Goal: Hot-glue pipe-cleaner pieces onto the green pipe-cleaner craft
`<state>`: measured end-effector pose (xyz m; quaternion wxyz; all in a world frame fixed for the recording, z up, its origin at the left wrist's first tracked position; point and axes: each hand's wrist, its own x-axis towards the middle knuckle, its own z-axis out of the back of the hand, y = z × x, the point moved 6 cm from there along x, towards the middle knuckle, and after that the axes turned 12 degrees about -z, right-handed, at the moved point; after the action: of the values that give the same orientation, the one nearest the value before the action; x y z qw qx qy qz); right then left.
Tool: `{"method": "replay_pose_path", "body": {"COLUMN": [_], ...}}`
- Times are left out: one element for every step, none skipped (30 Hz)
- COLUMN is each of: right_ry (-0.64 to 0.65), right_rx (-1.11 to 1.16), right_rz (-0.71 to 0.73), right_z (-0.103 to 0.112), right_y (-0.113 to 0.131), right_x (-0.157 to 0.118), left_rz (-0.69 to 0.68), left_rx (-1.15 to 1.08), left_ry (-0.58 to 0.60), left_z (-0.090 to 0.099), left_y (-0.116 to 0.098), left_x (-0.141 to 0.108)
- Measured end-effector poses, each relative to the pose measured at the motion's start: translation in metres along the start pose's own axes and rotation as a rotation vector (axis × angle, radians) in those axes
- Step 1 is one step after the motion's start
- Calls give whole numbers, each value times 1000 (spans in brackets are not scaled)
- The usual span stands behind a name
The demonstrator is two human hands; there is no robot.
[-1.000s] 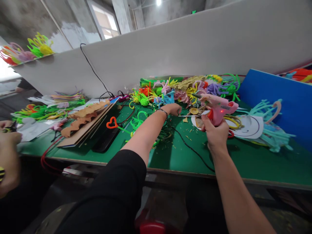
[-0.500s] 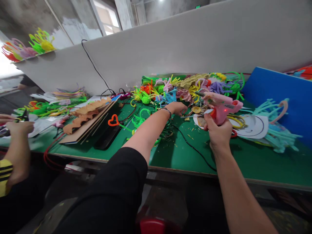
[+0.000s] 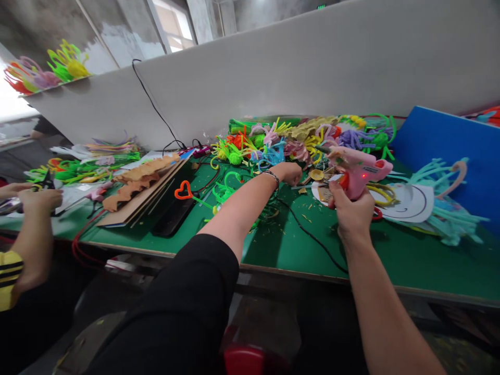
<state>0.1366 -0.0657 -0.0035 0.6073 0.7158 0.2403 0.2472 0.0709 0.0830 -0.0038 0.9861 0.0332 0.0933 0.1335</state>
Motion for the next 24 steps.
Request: {"method": "replay_pose_path", "body": {"right_ry": [1, 4, 6, 8, 10, 12, 13, 13, 13, 15, 17, 19, 18, 20, 22, 25, 31, 47, 72, 101, 134, 166, 189, 201], "right_rx": [-1, -5, -10, -16, -23, -28, -32, -37, -43, -49, -57, -68, -79, -90, -99, -102, -101, -100, -101, -104, -110, -122, -138, -152], "right_rz": [2, 4, 3, 0, -4, -8, -10, -8, -4, 2, 8, 11, 12, 11, 10, 8, 6, 7, 13, 24, 41, 60, 79, 99], "right_z": [0, 0, 0, 0, 0, 0, 0, -1, -1, -1, -2, -2, -3, -3, -3, -3, -4, -6, -8, -11, -15, -19, -23, -26], "right_y": [0, 1, 1, 1, 1, 0, 0, 0, 0, 0, 0, 0, 0, 0, 0, 1, 2, 4, 7, 9, 12, 14, 16, 18], "right_x": [0, 0, 0, 0, 0, 0, -1, -1, -1, -2, -3, -3, -4, -5, -6, -8, -10, -13, -17, -21, -26, -32, -37, -42], "left_rz": [11, 22, 29, 33, 31, 23, 10, -5, -21, -43, -67, -93, -133, -148, -149, -120, -64, -16, 42, 85, 132, 154, 192, 227], "left_rx": [11, 23, 34, 42, 49, 53, 54, 54, 55, 50, 34, 9, -55, -143, -251, -387, -537, -686, -807, -920, -1026, -1137, -1236, -1301], "left_ry": [-2, -8, -18, -34, -54, -77, -101, -125, -143, -166, -201, -250, -340, -467, -613, -779, -951, -1107, -1253, -1376, -1495, -1589, -1638, -1662], "left_z": [0, 0, 2, 4, 8, 13, 20, 27, 35, 43, 51, 59, 68, 75, 80, 82, 78, 69, 56, 41, 25, 10, -5, -16], "left_y": [1, 2, 3, 4, 5, 5, 4, 4, 3, 1, -1, -4, -9, -12, -16, -18, -19, -21, -24, -28, -31, -35, -38, -41], "left_x": [0, -1, -2, -3, -5, -7, -10, -14, -19, -27, -37, -50, -66, -86, -109, -133, -158, -182, -203, -220, -233, -242, -245, -247]}}
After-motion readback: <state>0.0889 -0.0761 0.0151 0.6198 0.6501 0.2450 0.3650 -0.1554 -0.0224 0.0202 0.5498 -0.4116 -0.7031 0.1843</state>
